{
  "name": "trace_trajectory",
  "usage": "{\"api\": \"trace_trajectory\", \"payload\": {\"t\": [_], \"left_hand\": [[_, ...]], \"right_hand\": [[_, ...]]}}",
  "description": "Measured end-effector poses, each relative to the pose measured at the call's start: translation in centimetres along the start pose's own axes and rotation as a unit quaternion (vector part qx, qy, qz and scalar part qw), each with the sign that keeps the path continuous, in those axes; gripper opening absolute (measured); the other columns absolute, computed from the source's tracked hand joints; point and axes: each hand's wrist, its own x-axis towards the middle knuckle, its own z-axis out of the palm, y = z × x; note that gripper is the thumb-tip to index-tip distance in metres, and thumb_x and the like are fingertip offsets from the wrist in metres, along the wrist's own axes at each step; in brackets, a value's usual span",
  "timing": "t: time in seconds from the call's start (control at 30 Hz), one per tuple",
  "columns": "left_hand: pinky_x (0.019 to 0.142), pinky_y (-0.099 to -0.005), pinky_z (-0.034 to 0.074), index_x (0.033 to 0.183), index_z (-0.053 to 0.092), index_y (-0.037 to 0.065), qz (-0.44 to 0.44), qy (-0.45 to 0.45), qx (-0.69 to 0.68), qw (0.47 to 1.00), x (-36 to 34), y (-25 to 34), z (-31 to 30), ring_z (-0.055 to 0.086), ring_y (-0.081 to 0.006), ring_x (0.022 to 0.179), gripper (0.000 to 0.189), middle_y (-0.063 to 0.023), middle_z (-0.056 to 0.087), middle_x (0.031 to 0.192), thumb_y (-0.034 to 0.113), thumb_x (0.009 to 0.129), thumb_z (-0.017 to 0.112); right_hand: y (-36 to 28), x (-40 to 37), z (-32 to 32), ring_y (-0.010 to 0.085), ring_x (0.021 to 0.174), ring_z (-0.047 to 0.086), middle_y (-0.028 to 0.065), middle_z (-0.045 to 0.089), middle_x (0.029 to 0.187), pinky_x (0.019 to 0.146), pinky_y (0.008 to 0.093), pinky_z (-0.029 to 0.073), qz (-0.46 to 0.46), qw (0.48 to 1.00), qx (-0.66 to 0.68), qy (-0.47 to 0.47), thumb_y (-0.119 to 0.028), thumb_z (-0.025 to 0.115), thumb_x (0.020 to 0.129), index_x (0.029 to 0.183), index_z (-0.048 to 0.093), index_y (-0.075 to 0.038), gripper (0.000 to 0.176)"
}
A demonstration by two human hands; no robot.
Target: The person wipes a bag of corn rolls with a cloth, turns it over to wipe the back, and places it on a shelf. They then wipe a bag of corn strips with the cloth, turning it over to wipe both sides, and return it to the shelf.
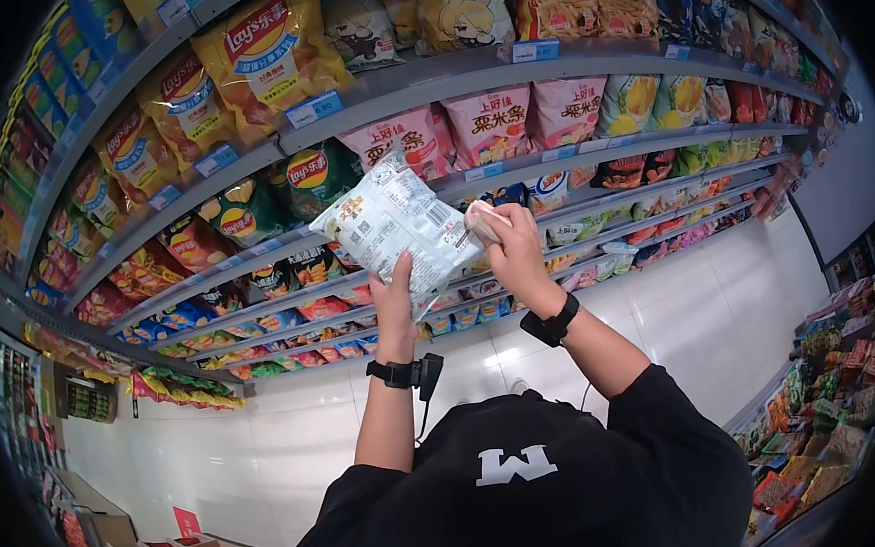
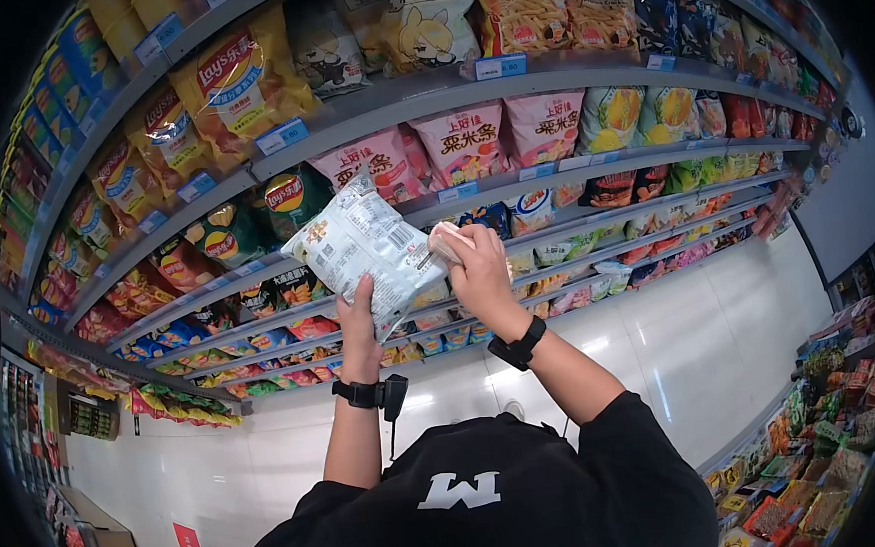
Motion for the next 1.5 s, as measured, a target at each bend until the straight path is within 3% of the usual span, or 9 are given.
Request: {"api": "trace_trajectory", "payload": {"t": [0.13, 0.3, 0.37, 0.43, 0.53, 0.87, 1.1, 1.4, 1.5], "left_hand": [[0.106, -0.0376, 0.048, 0.149, 0.039, 0.001, 0.007, 0.013, -0.014, 1.0, -0.1, -0.3, 0.4, 0.058, -0.024, 0.126, 0.069, -0.0137, 0.055, 0.142, 0.025, 0.095, 0.075], [0.108, -0.0377, 0.044, 0.148, 0.039, 0.0, 0.014, 0.004, 0.051, 0.999, -0.4, -0.6, -0.2, 0.056, -0.0223, 0.126, 0.07, -0.0139, 0.056, 0.14, 0.021, 0.093, 0.077], [0.108, -0.0373, 0.045, 0.147, 0.041, -0.001, 0.03, -0.014, 0.052, 0.998, -0.3, -1.0, -0.6, 0.057, -0.0219, 0.125, 0.069, -0.0139, 0.057, 0.139, 0.02, 0.093, 0.078], [0.107, -0.0368, 0.045, 0.146, 0.042, -0.001, 0.042, -0.034, 0.055, 0.997, 0.1, -1.5, -0.8, 0.057, -0.0215, 0.123, 0.068, -0.0138, 0.058, 0.138, 0.02, 0.092, 0.078], [0.106, -0.0364, 0.046, 0.143, 0.044, -0.001, 0.046, -0.034, 0.074, 0.996, -0.3, -2.0, -0.3, 0.059, -0.0217, 0.12, 0.067, -0.0132, 0.059, 0.136, 0.02, 0.09, 0.08], [0.104, -0.0363, 0.047, 0.139, 0.049, -0.002, 0.058, -0.057, 0.143, 0.986, 0.2, -1.5, -2.0, 0.061, -0.0215, 0.117, 0.066, -0.0131, 0.064, 0.13, 0.019, 0.086, 0.083], [0.105, -0.0366, 0.047, 0.139, 0.048, -0.002, 0.021, -0.105, 0.12, 0.987, 0.5, -1.7, -1.6, 0.061, -0.0213, 0.118, 0.07, -0.013, 0.064, 0.129, 0.019, 0.083, 0.085], [0.105, -0.0364, 0.047, 0.14, 0.049, -0.001, 0.011, -0.096, 0.096, 0.991, 1.2, -1.2, -1.8, 0.061, -0.0211, 0.118, 0.072, -0.0133, 0.065, 0.129, 0.02, 0.082, 0.086], [0.104, -0.0362, 0.048, 0.138, 0.051, -0.001, 0.026, -0.088, 0.145, 0.985, 2.0, -1.5, -1.6, 0.062, -0.021, 0.116, 0.07, -0.0126, 0.066, 0.128, 0.02, 0.082, 0.086]], "right_hand": [[-2.0, -0.4, -1.8, 0.0365, 0.103, 0.057, 0.0155, 0.061, 0.11, 0.091, 0.0464, 0.046, -0.157, 0.984, 0.045, -0.072, 0.004, 0.059, 0.069, 0.125, 0.072, -0.01, 0.059], [2.1, 0.0, -0.8, 0.0367, 0.103, 0.058, 0.0149, 0.06, 0.107, 0.092, 0.0457, 0.046, -0.026, 1.0, -0.003, -0.006, 0.004, 0.061, 0.073, 0.122, 0.073, -0.008, 0.052], [3.3, 0.3, -0.6, 0.0366, 0.105, 0.057, 0.0144, 0.06, 0.109, 0.095, 0.0463, 0.045, 0.131, 0.982, 0.129, -0.029, 0.003, 0.064, 0.076, 0.122, 0.073, -0.008, 0.048], [0.2, 1.5, -2.2, 0.0356, 0.106, 0.057, 0.0138, 0.06, 0.112, 0.098, 0.0458, 0.044, 0.107, 0.984, 0.14, -0.003, 0.003, 0.065, 0.078, 0.124, 0.073, -0.009, 0.049], [-3.1, 1.7, -3.1, 0.0346, 0.111, 0.056, 0.013, 0.06, 0.117, 0.1, 0.0453, 0.044, -0.11, 0.984, 0.096, -0.102, 0.007, 0.062, 0.075, 0.127, 0.072, -0.013, 0.058], [2.1, -1.0, 0.4, 0.0363, 0.106, 0.057, 0.0155, 0.061, 0.111, 0.096, 0.0434, 0.047, 0.089, 0.986, 0.116, -0.082, 0.009, 0.059, 0.076, 0.127, 0.07, -0.006, 0.054], [-3.1, 0.9, -1.7, 0.0365, 0.105, 0.057, 0.0151, 0.06, 0.112, 0.095, 0.0454, 0.046, -0.117, 0.989, 0.066, -0.055, 0.007, 0.058, 0.072, 0.127, 0.071, -0.009, 0.059], [2.3, -0.3, 0.8, 0.0359, 0.105, 0.058, 0.0164, 0.06, 0.108, 0.092, 0.0435, 0.048, 0.141, 0.981, 0.133, 0.005, 0.003, 0.063, 0.083, 0.125, 0.07, -0.003, 0.043], [-1.1, 1.2, -1.0, 0.0367, 0.104, 0.058, 0.0164, 0.06, 0.108, 0.092, 0.0443, 0.048, 0.037, 0.987, 0.149, 0.055, 0.005, 0.063, 0.078, 0.125, 0.07, -0.004, 0.048]]}}
